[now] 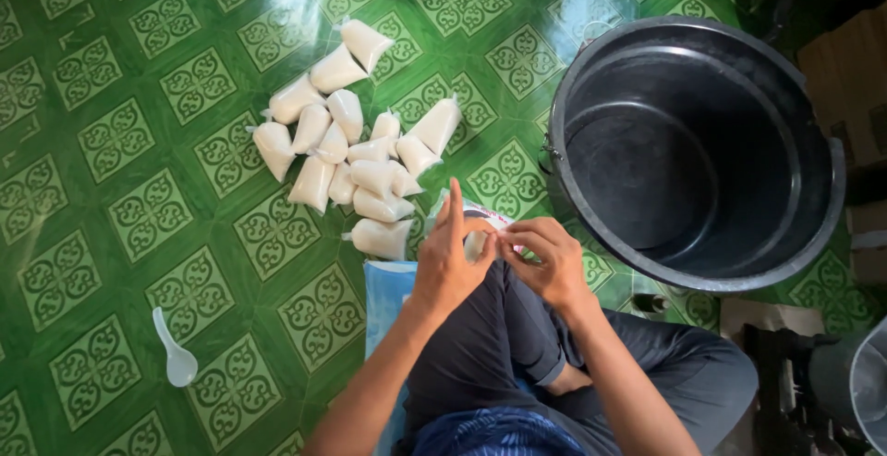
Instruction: The person is sitting on the floor, picking up small plastic bags filled with a white substance and placing them into a large black basin.
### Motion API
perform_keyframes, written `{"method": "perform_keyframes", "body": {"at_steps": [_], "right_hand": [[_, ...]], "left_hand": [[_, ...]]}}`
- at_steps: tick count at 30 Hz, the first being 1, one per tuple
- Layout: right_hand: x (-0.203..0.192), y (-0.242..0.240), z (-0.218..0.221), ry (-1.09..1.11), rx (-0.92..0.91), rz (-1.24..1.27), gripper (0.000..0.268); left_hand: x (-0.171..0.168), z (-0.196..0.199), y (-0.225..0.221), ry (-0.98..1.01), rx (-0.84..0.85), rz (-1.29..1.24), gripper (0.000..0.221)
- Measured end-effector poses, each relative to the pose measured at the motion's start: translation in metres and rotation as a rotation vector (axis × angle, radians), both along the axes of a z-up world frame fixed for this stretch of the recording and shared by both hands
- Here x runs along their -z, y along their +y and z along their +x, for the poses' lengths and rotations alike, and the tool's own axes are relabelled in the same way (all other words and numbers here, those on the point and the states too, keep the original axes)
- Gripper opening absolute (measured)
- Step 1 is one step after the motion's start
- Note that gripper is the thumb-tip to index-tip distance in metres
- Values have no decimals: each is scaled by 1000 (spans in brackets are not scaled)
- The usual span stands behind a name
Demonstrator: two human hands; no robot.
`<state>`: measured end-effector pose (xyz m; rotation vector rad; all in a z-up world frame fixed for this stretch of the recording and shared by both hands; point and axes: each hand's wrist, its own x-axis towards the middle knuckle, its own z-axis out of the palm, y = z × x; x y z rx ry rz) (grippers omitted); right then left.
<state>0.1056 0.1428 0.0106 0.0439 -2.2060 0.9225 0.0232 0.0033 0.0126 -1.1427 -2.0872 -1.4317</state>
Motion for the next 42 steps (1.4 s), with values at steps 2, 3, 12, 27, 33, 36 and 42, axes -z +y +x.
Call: {"method": "perform_keyframes", "body": {"at_steps": [2,3,12,27,33,36,42], "right_hand": [[3,0,2,-12,20,-10,10],[5,-1,3,-25,38,-21,11],[15,-4,6,103,13,56,9],[11,-26,4,54,205,-69,6],[15,-31,5,-89,166,-142,10],[12,-31,9,-118,142,-178,10],[28,-29,11,-165,182,-254,7]], "left_hand": [[19,1,1,50,-31,8,75],[28,2,2,98,-64,16,70],[0,13,-3,-44,-2,-34,52],[2,-34,0,-357,296,-282,16],[17,-22,10,-345,39,-298,15],[12,-19,9,-346,37,-234,13],[-4,-27,2,-445,200,-178,12]]}}
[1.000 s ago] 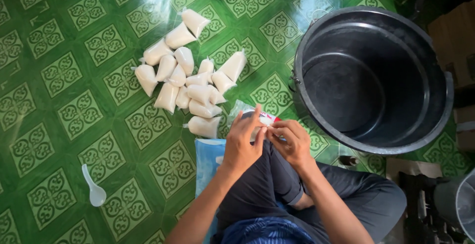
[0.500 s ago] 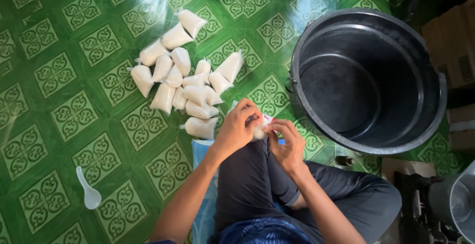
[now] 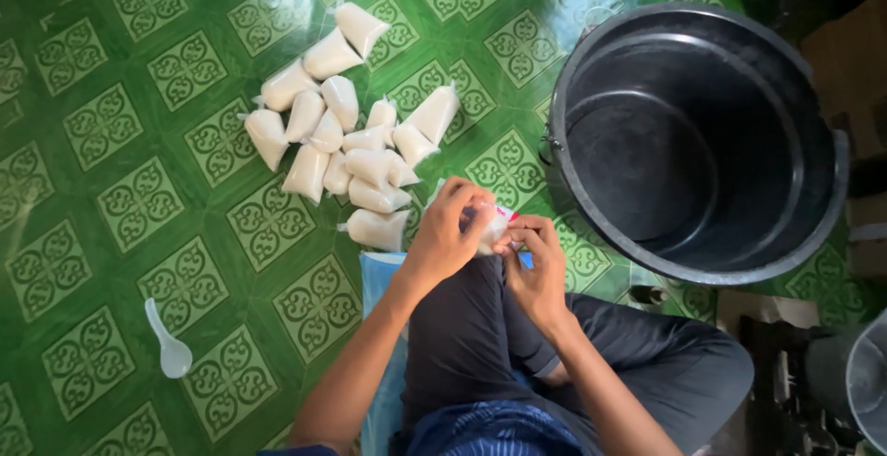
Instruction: The person is sitting on the floor, picking up small plastic bags filled with a white substance and placing them into a large black basin.
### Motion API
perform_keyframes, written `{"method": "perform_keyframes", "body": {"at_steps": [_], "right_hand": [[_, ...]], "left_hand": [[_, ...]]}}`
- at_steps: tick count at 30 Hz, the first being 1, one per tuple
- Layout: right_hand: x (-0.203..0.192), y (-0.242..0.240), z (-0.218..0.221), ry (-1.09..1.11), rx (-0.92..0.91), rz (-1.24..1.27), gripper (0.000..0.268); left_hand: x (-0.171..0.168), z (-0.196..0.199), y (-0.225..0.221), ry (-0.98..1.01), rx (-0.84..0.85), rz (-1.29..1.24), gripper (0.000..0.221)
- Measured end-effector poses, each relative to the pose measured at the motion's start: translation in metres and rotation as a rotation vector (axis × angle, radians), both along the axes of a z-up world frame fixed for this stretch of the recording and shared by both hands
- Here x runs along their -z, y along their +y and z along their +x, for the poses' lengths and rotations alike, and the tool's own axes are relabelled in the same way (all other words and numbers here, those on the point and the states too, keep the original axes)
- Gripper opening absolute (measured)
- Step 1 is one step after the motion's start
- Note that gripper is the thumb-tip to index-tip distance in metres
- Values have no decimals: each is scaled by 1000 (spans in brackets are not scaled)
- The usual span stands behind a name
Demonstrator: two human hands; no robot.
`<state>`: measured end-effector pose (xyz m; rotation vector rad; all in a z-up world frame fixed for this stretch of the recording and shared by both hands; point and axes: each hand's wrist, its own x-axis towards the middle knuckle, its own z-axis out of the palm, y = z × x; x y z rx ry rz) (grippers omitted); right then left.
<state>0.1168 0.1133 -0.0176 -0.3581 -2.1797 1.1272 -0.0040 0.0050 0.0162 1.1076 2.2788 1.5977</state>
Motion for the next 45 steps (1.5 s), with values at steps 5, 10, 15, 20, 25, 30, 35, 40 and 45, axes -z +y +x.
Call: {"method": "perform_keyframes", "body": {"at_steps": [5,10,15,20,25,30,35,40,45], "right_hand": [[0,-5,0,7,6,-40,9],[12,-1,1,0,-10,-19,11],[30,4,1,95,-83,-302,15],[38,18,3,165,-190,-662,22],[43,27,16,176,-207,-987,35],[71,19,43,-45,-284,-1240,81],[63,17,78,89,-208,-1674,70],[76,63,109,157,-137,-1684,72],[-27,121,71,326,-53,-1408,54]], "left_hand": [[25,3,3,31,-67,32,19],[28,11,7,90,-200,14,20],[35,7,7,-23,-136,76,18],[42,18,-7,-67,106,197,84],[57,37,-13,-106,-17,217,73],[45,66,1,-387,-127,307,65],[16,90,29,-319,-14,325,71],[-13,81,44,-45,235,207,94],[-13,42,47,198,38,-12,61]]}}
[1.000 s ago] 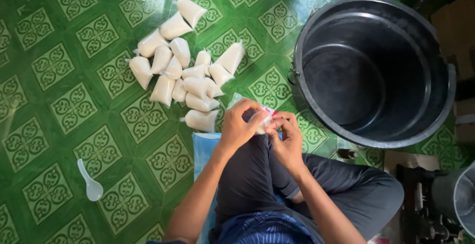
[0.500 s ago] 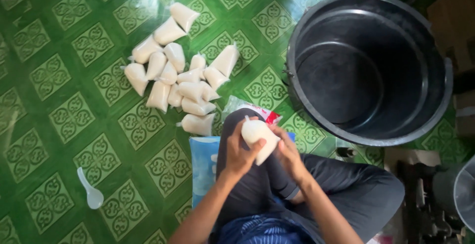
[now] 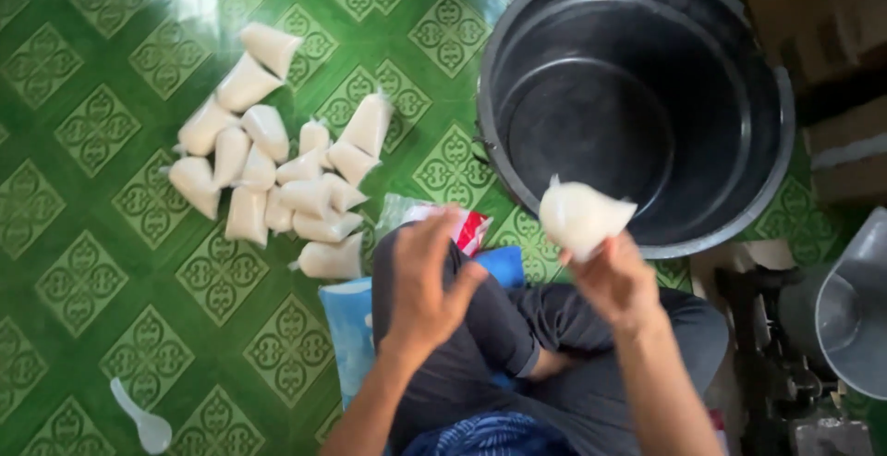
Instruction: The person is sitting on the floor, picking up small plastic bags filled with a white substance and placing them into a large black basin.
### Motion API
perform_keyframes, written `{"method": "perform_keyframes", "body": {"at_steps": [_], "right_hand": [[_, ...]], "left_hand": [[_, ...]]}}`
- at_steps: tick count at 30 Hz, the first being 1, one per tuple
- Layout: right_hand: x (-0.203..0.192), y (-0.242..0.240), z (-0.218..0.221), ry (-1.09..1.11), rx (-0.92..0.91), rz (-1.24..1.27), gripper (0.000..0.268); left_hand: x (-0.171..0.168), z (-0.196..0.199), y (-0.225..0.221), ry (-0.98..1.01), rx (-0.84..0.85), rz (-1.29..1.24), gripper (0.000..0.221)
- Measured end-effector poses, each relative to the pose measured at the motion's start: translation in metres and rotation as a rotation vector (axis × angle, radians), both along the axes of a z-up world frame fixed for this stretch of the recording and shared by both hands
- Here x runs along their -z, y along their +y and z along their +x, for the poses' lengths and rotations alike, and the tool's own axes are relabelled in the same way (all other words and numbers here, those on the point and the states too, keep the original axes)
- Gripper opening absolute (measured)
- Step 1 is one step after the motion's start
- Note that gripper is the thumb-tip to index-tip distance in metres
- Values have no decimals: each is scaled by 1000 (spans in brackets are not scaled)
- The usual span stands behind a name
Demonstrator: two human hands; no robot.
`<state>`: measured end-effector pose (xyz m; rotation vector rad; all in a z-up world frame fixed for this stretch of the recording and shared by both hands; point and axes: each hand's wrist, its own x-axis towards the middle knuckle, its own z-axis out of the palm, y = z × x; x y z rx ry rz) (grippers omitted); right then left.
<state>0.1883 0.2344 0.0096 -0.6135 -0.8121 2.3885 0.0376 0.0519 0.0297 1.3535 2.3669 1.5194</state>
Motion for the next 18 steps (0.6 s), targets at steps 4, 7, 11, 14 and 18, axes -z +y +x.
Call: {"method": "perform_keyframes", "body": {"at_steps": [4,7,11,14,18], "right_hand": [[20,70,-6,-221,140,234,56],[34,115,-19,-600,25,585,64],[106,165,-35,-1166,-222,1215,58],[157,179,-51,-1362,-495,1322,61],[215,181,-74,-1514,-847,1666,63]], "left_hand": [[54,-17,-16,125,-193,-349,55],[76,-21,-22,-210,-223,-725,63],[91,-24,-14,-4,-257,-323,56],[90,-29,-7,-27,-263,-331,54],[94,-34,-4,-81,-262,-351,55]]}}
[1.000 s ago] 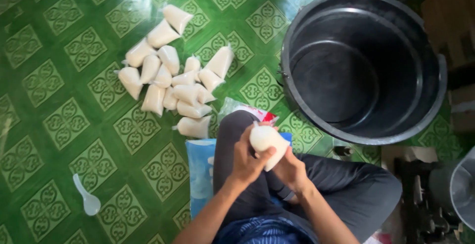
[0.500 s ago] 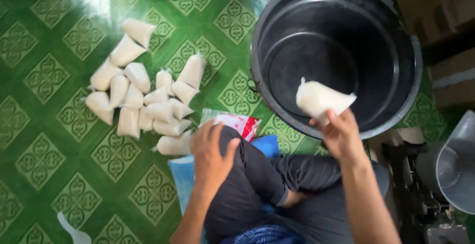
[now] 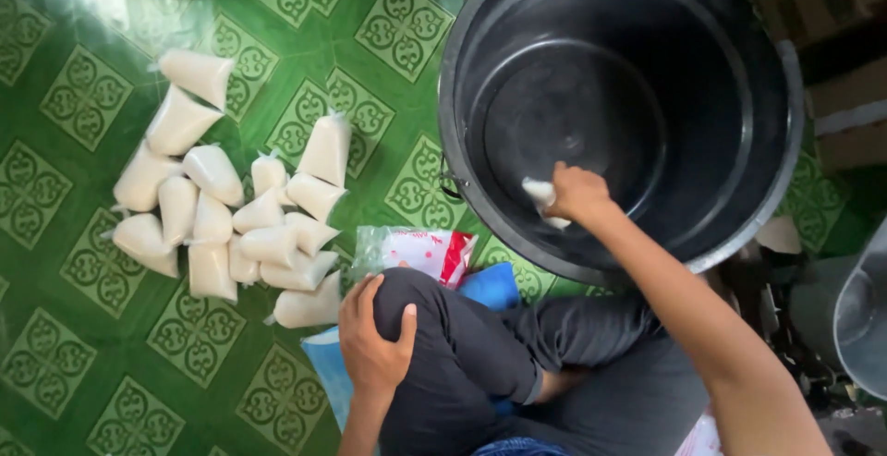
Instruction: The person is sitting on the floor, picking up small plastic bags filled with a white substance and placing them into a large black basin.
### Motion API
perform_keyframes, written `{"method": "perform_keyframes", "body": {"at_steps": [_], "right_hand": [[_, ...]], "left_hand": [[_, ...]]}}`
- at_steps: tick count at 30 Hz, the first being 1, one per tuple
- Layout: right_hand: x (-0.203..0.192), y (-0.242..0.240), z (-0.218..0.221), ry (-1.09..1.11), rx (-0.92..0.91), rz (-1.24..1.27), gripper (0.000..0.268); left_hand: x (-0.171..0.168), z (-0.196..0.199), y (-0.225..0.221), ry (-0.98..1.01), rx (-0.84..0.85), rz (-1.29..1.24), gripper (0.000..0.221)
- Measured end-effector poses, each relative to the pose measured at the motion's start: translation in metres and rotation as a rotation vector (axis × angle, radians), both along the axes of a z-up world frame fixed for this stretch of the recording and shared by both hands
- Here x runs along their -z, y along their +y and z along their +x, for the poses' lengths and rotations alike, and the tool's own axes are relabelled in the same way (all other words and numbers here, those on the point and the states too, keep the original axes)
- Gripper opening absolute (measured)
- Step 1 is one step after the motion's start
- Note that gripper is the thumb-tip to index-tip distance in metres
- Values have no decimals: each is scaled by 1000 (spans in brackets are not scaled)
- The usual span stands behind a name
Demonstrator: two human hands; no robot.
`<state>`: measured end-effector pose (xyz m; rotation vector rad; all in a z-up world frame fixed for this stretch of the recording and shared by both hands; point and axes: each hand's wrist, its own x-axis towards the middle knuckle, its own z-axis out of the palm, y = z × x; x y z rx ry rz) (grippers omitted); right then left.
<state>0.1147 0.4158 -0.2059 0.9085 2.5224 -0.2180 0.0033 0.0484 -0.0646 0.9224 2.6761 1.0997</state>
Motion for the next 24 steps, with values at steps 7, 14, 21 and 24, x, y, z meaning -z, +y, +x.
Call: {"method": "perform_keyframes", "body": {"at_steps": [7,14,21,24], "right_hand": [[13,-6,-24,-16,94,-346,45],[-127,-73,-5,144,60,-464,66],[-141,-154,20,364,132,-444,62],[-147,-172,17,144,118,-471,65]], "left_hand": [[0,-6,5,-47,-3,-13,54],[-3,-7,1,-73,5,79,38],[-6,-5,-9,-19,-1,140,38],[21,-5,-17,62,-27,151,40]]}}
